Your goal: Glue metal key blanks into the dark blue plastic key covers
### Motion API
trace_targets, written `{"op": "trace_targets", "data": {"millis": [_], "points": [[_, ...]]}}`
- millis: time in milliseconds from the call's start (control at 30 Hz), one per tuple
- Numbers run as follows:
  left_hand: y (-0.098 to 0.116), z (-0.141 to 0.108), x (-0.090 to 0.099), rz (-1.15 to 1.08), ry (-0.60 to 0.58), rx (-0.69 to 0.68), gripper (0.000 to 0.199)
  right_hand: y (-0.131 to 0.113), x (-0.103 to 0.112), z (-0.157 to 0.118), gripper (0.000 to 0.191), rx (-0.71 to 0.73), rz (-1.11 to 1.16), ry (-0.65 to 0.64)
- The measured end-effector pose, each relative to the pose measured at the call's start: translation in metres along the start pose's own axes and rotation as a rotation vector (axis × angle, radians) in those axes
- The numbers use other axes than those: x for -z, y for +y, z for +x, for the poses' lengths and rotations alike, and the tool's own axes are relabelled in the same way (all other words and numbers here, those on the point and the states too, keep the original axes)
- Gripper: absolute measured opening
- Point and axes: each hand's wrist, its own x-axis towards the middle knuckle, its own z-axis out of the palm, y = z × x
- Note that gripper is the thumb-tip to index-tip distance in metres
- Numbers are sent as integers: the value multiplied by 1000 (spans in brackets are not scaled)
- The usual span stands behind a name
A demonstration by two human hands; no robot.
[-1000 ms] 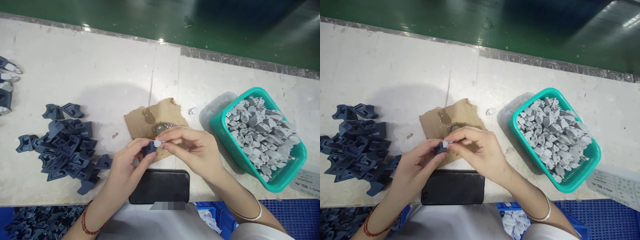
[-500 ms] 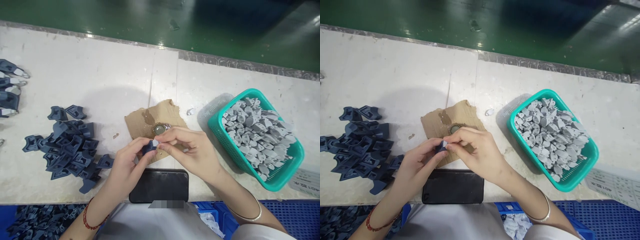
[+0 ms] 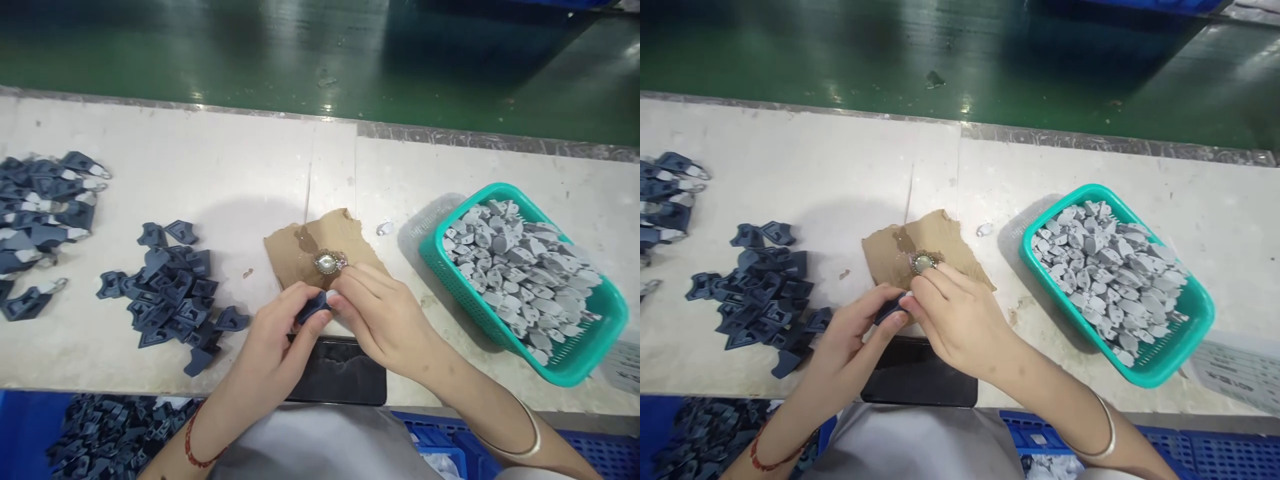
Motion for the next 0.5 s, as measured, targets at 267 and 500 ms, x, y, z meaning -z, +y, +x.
{"op": "trace_targets", "data": {"millis": [267,500], "points": [[18,-17,17,89,-109,-9,17,-10,6,1,30,50,125,-11],[-9,-31,115,402,534,-13,7,13,51,-11,16,-284,96,202]]}}
